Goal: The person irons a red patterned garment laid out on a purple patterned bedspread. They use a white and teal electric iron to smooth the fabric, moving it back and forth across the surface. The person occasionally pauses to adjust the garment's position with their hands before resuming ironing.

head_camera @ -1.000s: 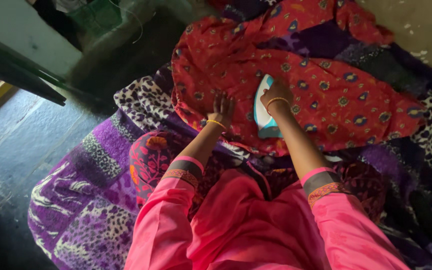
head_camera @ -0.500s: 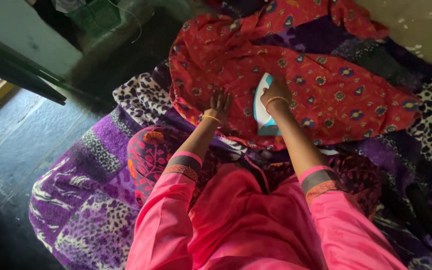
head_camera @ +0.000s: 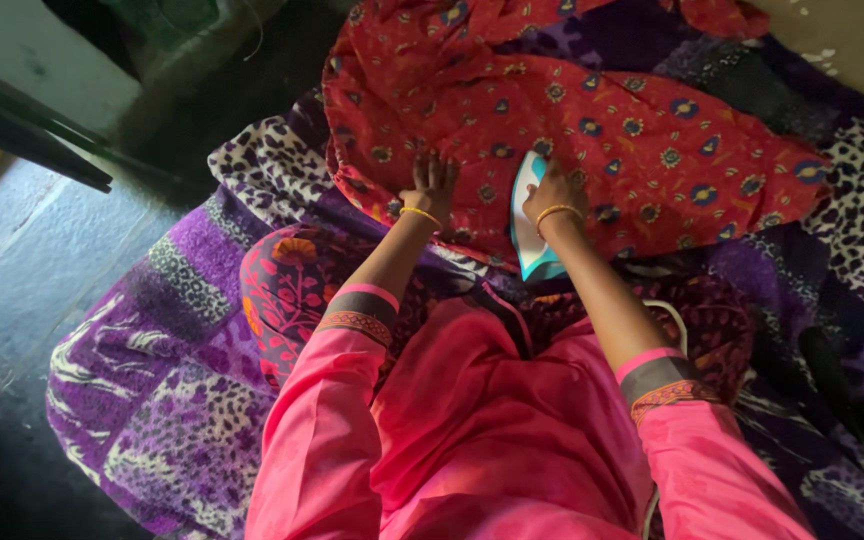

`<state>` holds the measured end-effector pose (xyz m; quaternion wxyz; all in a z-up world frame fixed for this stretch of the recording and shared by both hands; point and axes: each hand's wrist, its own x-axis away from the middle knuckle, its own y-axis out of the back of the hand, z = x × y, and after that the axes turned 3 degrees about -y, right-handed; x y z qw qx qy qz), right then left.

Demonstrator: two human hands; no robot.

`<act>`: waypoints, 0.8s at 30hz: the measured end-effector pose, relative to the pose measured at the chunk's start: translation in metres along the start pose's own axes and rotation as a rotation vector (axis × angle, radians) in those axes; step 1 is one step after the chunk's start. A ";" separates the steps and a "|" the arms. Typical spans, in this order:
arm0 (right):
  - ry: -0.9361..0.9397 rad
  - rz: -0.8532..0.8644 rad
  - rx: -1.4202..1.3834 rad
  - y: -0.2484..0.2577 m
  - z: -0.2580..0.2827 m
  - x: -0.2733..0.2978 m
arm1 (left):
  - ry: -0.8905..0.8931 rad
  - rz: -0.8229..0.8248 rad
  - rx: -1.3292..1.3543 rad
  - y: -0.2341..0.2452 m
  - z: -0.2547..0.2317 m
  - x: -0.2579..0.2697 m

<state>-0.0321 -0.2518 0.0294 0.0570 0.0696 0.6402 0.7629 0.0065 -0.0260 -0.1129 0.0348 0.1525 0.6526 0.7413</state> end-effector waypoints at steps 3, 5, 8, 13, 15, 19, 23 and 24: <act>-0.027 0.031 -0.032 0.003 0.001 -0.008 | -0.008 -0.015 0.019 -0.002 -0.001 0.001; -0.012 0.006 -0.058 0.001 -0.002 -0.016 | 0.030 0.021 0.082 0.002 -0.005 0.002; -0.011 -0.023 -0.066 -0.006 0.000 -0.039 | -0.015 0.081 -0.022 0.013 -0.008 0.004; -0.073 0.078 -0.041 0.001 0.008 -0.076 | -0.050 0.079 -0.089 0.017 -0.011 0.012; -0.067 0.065 -0.027 0.005 0.010 -0.087 | -0.023 0.045 -0.039 0.021 -0.014 0.016; -0.127 0.034 0.029 0.011 0.021 -0.109 | -0.038 0.169 0.010 0.059 -0.014 0.029; -0.093 0.050 0.024 0.017 0.022 -0.115 | -0.054 0.340 0.055 0.092 -0.009 0.037; -0.084 0.047 -0.002 0.016 0.021 -0.115 | -0.018 0.347 0.149 0.085 -0.008 0.034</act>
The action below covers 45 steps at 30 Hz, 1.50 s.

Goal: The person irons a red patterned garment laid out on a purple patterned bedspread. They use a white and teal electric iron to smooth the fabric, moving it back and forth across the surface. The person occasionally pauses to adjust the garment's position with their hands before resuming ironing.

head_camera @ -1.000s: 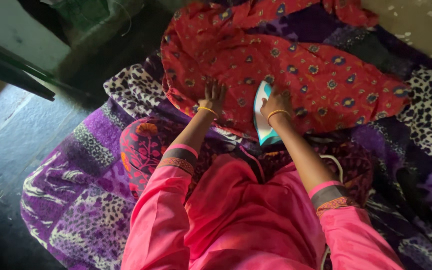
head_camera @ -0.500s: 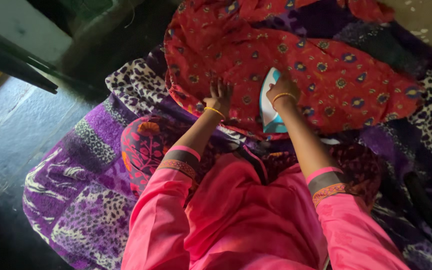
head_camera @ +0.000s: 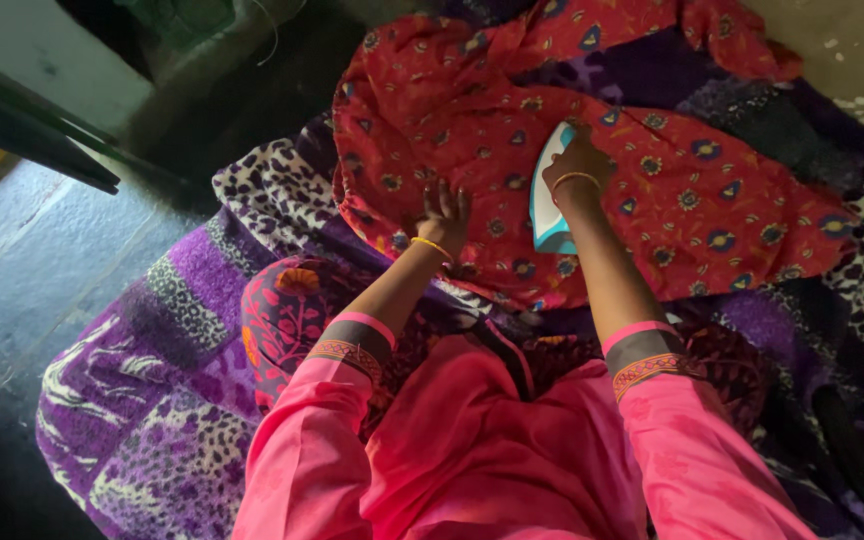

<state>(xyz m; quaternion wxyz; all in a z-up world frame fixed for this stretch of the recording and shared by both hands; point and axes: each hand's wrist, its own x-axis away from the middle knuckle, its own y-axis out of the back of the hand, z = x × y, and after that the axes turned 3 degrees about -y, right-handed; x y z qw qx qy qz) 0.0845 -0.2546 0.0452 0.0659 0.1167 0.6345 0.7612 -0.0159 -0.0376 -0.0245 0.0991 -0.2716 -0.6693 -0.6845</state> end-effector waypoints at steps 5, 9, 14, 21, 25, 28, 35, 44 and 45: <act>0.020 -0.032 -0.041 -0.001 -0.003 0.005 | -0.138 -0.520 -0.404 -0.072 0.020 -0.066; 0.043 -0.028 -0.046 -0.004 -0.010 0.014 | -0.198 -0.604 -0.509 -0.085 0.030 -0.079; 0.063 -0.069 -0.046 -0.017 -0.033 0.033 | -0.225 -0.358 -0.304 -0.072 0.031 -0.076; 0.095 0.042 0.057 -0.021 -0.069 0.063 | -0.235 -0.592 -0.378 -0.077 0.039 -0.072; 0.164 -0.069 0.030 -0.009 -0.107 0.064 | -0.254 -0.719 -0.510 -0.078 0.042 -0.066; 0.173 -0.160 -0.046 0.021 -0.135 0.064 | -0.191 -0.531 -0.293 -0.065 0.036 -0.060; 0.023 -0.070 0.022 0.060 -0.177 0.052 | -0.197 -0.452 -0.507 -0.065 0.035 -0.058; -0.149 -0.080 0.089 0.038 -0.186 0.024 | -0.126 -0.227 -0.439 -0.049 0.017 -0.042; -0.179 -0.062 0.094 0.038 -0.185 0.015 | -0.120 -0.175 -0.438 -0.047 0.016 -0.042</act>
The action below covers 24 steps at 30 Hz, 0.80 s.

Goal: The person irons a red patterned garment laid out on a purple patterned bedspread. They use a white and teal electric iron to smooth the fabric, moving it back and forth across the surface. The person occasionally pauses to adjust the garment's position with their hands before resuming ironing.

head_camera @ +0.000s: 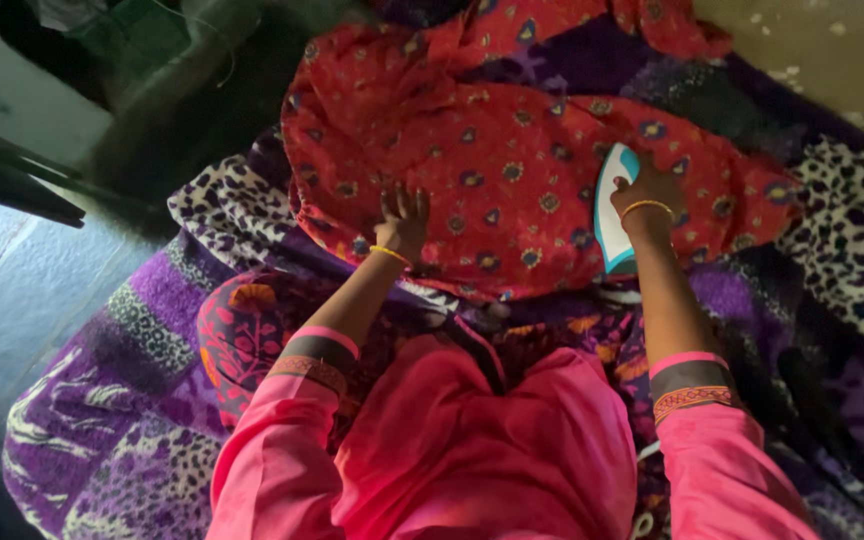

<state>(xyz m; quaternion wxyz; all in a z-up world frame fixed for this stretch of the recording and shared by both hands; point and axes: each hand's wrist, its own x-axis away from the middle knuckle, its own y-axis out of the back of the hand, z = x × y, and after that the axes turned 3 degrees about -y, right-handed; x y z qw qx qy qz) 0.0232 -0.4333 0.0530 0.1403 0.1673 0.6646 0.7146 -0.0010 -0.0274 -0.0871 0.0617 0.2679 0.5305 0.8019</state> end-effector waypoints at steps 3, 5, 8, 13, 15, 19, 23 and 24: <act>0.068 -0.109 0.108 -0.006 0.008 -0.029 | 0.061 -0.262 -0.050 -0.010 -0.004 0.003; 0.069 -0.123 0.141 -0.007 0.016 -0.044 | 0.127 -0.202 0.228 -0.013 -0.008 0.003; -0.011 -0.041 0.098 0.001 0.030 -0.057 | 0.141 -0.226 0.291 -0.019 -0.007 0.002; 0.014 -0.071 0.095 0.005 0.034 -0.063 | 0.063 -0.252 0.057 -0.018 -0.005 -0.002; 0.017 -0.052 0.098 0.003 0.032 -0.066 | 0.031 -0.321 -0.065 -0.005 -0.002 0.005; 0.032 -0.062 0.122 -0.002 0.028 -0.067 | -0.031 0.023 0.126 0.020 0.008 0.015; 0.078 -0.106 0.149 -0.013 0.016 -0.065 | -0.034 -0.333 0.015 -0.020 0.008 -0.002; 0.093 -0.114 0.151 -0.017 0.011 -0.063 | -0.060 -0.458 -0.048 -0.030 0.009 -0.007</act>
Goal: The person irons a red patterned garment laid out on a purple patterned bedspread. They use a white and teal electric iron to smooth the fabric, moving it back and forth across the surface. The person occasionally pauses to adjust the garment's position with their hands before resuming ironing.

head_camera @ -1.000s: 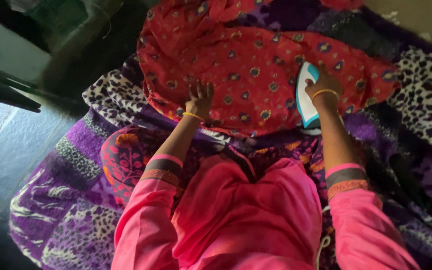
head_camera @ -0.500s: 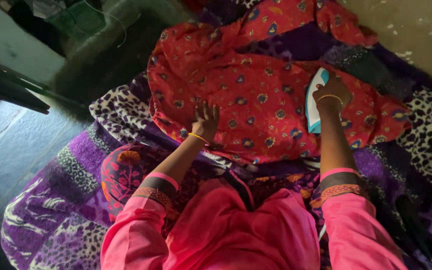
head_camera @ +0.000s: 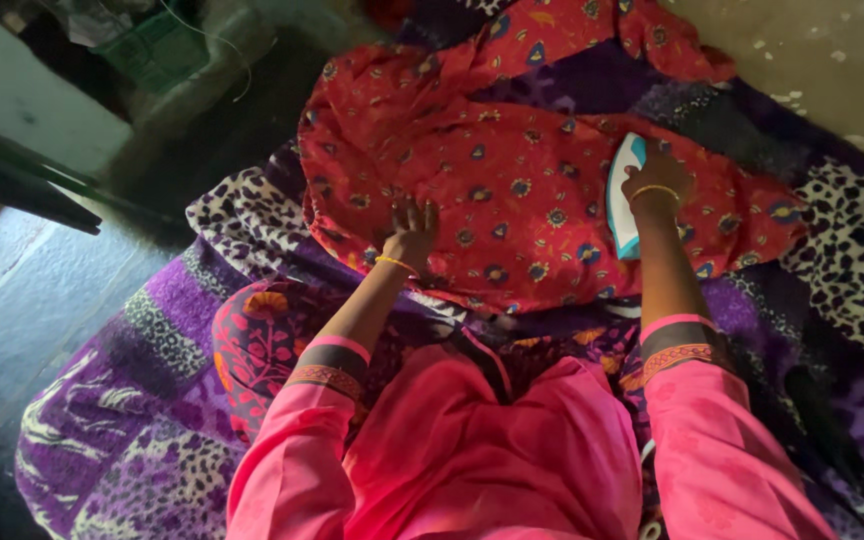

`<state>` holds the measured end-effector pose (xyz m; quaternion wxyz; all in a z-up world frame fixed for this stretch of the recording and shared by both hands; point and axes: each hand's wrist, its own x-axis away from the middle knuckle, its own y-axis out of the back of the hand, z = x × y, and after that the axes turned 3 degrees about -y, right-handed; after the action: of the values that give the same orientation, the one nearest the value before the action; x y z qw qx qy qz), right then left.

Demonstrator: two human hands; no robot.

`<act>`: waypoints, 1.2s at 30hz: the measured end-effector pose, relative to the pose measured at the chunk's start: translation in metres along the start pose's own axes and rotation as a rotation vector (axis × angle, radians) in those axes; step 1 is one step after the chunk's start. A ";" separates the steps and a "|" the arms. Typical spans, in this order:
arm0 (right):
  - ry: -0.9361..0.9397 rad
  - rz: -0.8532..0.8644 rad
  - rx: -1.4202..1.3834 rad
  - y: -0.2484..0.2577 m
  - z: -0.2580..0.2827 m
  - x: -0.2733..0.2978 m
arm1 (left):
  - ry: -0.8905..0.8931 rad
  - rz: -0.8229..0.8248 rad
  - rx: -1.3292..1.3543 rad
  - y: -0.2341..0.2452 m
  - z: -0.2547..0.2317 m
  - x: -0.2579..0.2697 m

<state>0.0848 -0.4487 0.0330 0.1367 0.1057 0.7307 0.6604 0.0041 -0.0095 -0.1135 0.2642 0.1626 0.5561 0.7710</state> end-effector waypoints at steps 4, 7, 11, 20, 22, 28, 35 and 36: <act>0.040 -0.072 0.061 -0.007 -0.017 0.020 | 0.000 0.272 0.185 -0.002 0.003 -0.009; -0.107 0.130 0.025 0.003 -0.024 0.038 | 0.029 0.218 0.137 0.018 0.005 -0.003; -0.068 0.023 -0.046 0.001 -0.038 0.056 | 0.127 0.339 0.320 0.076 0.006 0.008; -0.235 0.058 -0.103 -0.006 -0.035 0.037 | 0.427 -0.307 0.541 0.097 -0.028 -0.031; -0.238 0.053 -0.077 -0.012 -0.037 0.026 | 0.476 -0.434 0.521 0.096 -0.036 -0.036; -0.312 0.098 -0.085 -0.005 -0.035 -0.006 | 0.516 -0.422 0.548 0.114 -0.045 -0.025; -0.264 0.075 0.027 0.008 -0.032 -0.036 | 0.525 -0.433 0.506 0.112 -0.042 -0.030; -0.276 0.108 -0.009 0.009 -0.034 -0.038 | 0.525 -0.440 0.505 0.112 -0.043 -0.030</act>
<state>0.1084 -0.4919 0.0472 0.2004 0.2340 0.6955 0.6492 -0.0207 -0.0869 -0.0207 0.2234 -0.1022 0.7974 0.5511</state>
